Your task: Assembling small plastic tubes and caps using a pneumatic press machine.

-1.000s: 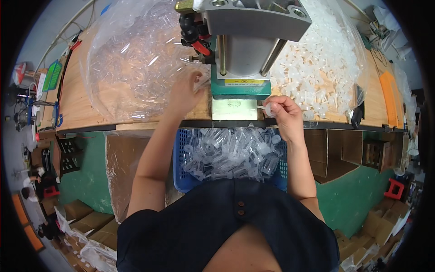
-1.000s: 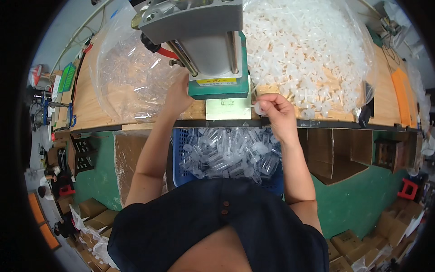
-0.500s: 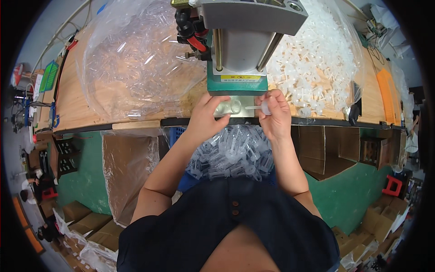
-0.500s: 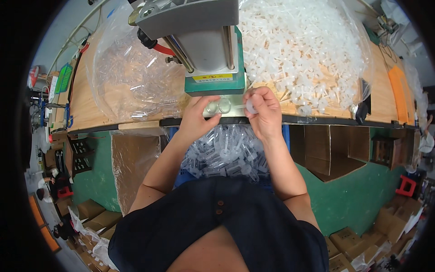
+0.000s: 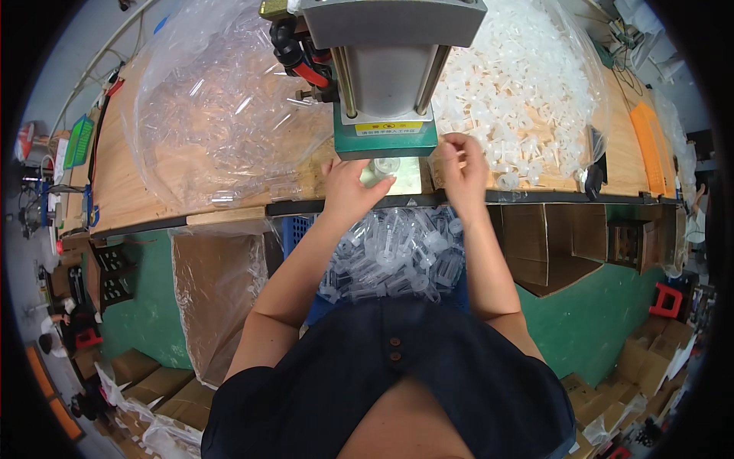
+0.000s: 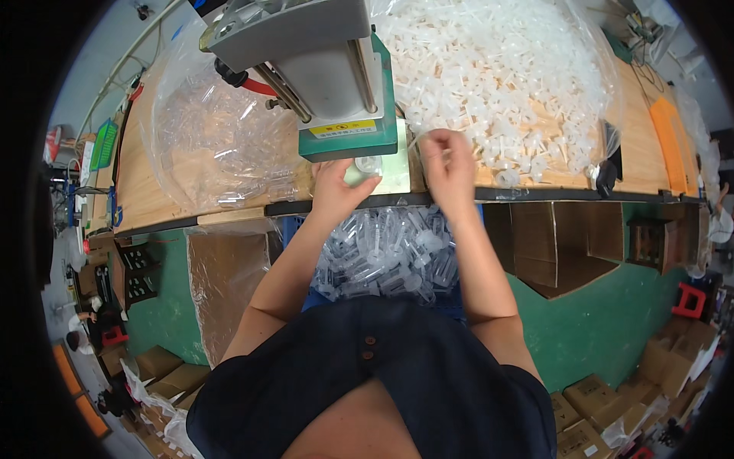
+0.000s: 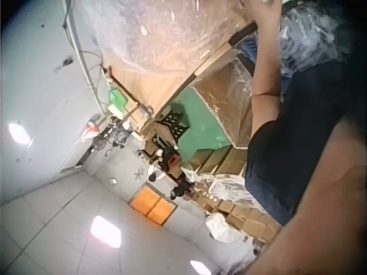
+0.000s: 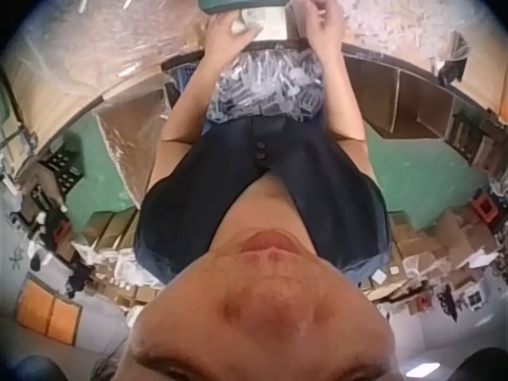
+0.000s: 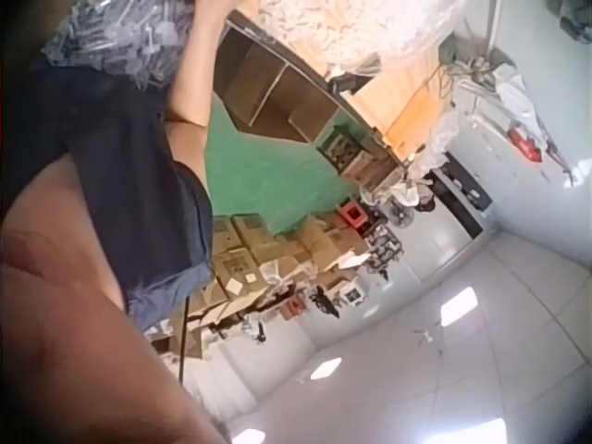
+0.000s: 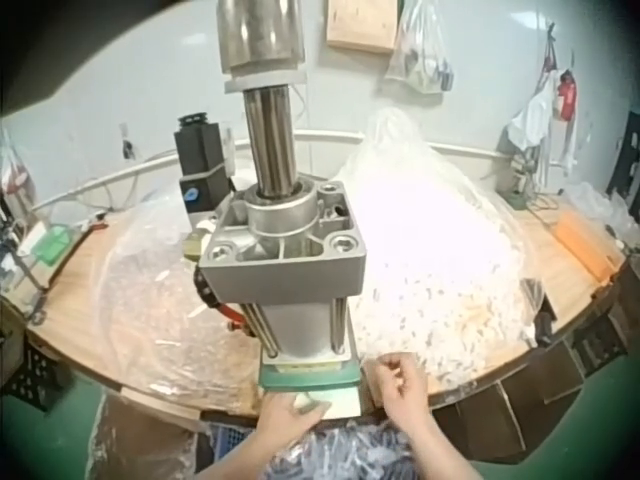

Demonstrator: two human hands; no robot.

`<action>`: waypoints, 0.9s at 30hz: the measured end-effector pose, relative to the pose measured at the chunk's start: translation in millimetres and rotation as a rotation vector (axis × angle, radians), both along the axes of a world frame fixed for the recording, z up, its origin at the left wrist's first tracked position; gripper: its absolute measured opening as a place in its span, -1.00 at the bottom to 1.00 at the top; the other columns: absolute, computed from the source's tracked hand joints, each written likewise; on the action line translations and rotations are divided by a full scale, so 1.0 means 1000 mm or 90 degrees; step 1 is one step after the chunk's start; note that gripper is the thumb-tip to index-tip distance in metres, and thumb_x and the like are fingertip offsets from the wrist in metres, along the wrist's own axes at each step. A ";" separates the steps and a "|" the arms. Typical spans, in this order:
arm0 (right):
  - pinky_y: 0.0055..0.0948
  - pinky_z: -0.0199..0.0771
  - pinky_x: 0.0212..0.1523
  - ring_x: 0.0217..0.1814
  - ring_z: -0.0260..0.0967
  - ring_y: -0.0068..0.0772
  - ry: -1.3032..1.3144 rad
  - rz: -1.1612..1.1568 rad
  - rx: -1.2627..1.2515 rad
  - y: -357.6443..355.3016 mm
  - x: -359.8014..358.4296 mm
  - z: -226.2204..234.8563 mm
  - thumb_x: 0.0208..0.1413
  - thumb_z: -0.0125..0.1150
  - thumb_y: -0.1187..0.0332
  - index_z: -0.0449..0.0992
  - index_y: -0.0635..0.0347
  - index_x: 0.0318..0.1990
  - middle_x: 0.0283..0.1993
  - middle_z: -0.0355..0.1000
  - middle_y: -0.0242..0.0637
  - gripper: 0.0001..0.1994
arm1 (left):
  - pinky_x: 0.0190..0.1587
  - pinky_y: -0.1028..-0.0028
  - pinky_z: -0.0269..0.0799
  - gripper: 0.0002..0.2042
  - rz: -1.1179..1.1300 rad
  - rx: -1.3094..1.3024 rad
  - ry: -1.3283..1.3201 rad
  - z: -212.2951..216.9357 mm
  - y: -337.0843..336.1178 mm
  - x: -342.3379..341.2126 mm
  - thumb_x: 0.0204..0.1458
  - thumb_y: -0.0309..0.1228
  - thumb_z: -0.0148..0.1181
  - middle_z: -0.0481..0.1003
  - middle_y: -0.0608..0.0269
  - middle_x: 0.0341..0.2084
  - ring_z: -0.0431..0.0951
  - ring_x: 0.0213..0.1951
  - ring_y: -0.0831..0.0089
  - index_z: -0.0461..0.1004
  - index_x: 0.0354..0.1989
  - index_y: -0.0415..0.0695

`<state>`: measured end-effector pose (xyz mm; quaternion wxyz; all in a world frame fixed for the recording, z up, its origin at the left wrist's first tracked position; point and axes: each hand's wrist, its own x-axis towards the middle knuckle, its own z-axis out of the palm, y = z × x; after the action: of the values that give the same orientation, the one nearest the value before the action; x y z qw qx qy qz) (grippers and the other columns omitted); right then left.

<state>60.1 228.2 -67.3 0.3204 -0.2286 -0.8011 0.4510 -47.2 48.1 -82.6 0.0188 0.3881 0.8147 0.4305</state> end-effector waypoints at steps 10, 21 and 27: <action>-0.21 0.49 -0.27 -0.26 0.47 -0.10 -0.401 -0.086 0.377 0.062 0.000 -0.028 0.04 0.19 0.32 0.51 0.07 -0.16 -0.13 0.40 -0.20 -0.80 | 0.09 0.23 0.22 -0.58 -0.074 -0.118 -0.068 0.011 -0.010 -0.017 -0.20 -0.26 0.37 0.51 0.08 -0.11 0.44 -0.07 0.06 0.53 -0.10 -0.08; -0.57 0.44 -0.37 -0.39 0.40 -0.54 0.051 0.118 -0.544 0.026 0.009 -0.006 0.24 0.09 0.30 0.47 0.19 -0.10 -0.35 0.45 -0.38 -0.81 | -0.11 0.24 0.44 -0.71 0.030 -0.580 0.124 0.041 -0.079 -0.101 -0.20 -0.36 0.21 0.54 0.04 -0.33 0.51 -0.20 0.08 0.52 -0.26 -0.21; -0.50 0.50 -0.33 -0.28 0.47 -0.45 0.150 0.197 -0.760 0.001 0.006 -0.003 0.25 0.08 0.27 0.43 0.14 -0.05 -0.28 0.48 -0.32 -0.79 | -0.24 0.48 0.49 -0.73 -0.080 0.256 -0.470 0.011 -0.047 -0.033 -0.03 -0.49 0.26 0.50 0.29 -0.35 0.55 -0.27 0.45 0.40 -0.14 -0.14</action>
<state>65.7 228.8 -70.4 0.1547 -0.1986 -0.3939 0.8840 -80.2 1.1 -71.7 0.2594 0.2531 0.6278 0.6888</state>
